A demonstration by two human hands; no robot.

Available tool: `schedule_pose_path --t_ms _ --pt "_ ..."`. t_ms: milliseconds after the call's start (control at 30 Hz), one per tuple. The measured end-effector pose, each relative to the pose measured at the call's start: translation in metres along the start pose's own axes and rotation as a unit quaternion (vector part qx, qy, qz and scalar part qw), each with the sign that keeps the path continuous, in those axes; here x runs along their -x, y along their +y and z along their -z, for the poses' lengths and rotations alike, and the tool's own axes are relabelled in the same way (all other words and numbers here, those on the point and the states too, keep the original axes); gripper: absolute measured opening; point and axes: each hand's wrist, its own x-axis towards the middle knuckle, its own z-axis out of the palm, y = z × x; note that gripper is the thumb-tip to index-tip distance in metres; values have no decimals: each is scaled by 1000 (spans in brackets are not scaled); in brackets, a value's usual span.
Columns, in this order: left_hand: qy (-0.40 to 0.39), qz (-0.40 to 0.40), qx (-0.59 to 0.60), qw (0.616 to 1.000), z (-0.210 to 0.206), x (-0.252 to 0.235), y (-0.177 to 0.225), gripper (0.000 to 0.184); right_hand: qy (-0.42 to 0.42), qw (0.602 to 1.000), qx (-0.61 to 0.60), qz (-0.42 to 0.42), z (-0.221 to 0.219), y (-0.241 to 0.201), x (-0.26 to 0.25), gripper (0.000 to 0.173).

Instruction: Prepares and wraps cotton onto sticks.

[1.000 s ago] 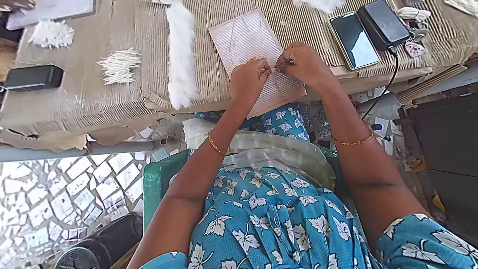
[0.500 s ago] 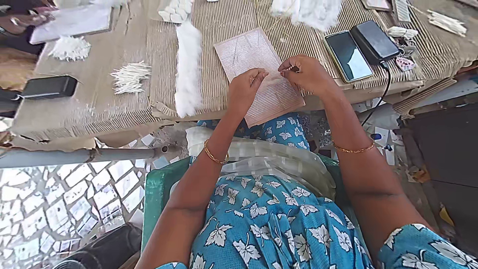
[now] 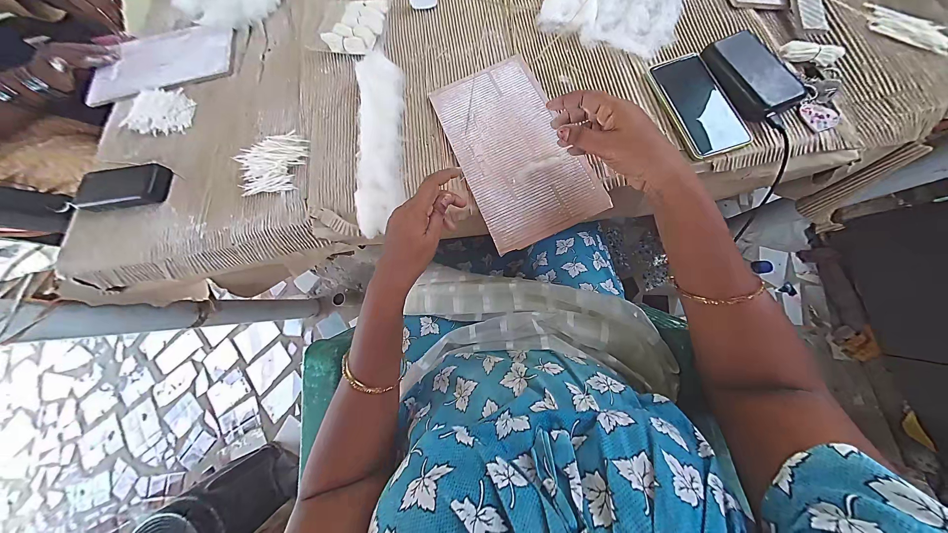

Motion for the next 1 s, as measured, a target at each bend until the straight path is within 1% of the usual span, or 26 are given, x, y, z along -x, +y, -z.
schedule_pose_path --t_ms 33,67,100,167,233,333,400,467,567,633,700,767,833,900,1000 --pt "-3 6 5 1000 -1 2 -4 37 -12 1000 -17 -11 -1 0 0 39" --pt "-7 12 16 1000 -1 5 -6 35 -14 1000 -5 -15 -2 2 -1 42" --pt "-11 18 34 999 -1 7 -8 34 -8 999 31 -14 -4 4 -2 42" --pt "-17 21 65 998 -1 11 -9 32 31 991 133 14 -8 5 -3 40" --pt "-18 22 93 995 -1 16 -8 30 73 976 196 59 -11 9 -4 34" --pt "-4 8 123 992 -2 18 -7 30 104 966 206 115 -12 12 -2 18" --pt "15 4 111 994 -2 18 -7 30 86 971 188 123 -9 12 -2 20" --pt "37 9 97 995 -4 24 -5 29 43 979 168 106 -3 10 -1 22" --pt "31 5 93 995 -4 25 -5 30 3 986 153 68 0 6 0 16" --pt "14 2 50 999 -1 26 1 28 -11 984 164 66 0 6 1 14" --pt "-17 -5 -42 999 4 24 13 28 -14 982 173 69 -3 4 1 13" --pt "-63 -4 -136 989 10 18 28 28 -8 980 184 78 -8 3 1 13" --pt "-97 5 -201 975 11 7 34 27 -6 975 206 89 -12 1 1 14" --pt "-102 15 -242 965 15 7 45 29 -6 970 225 91 -12 -1 2 16" --pt "-82 4 -251 964 26 16 64 38 4 971 221 90 -8 0 3 16"
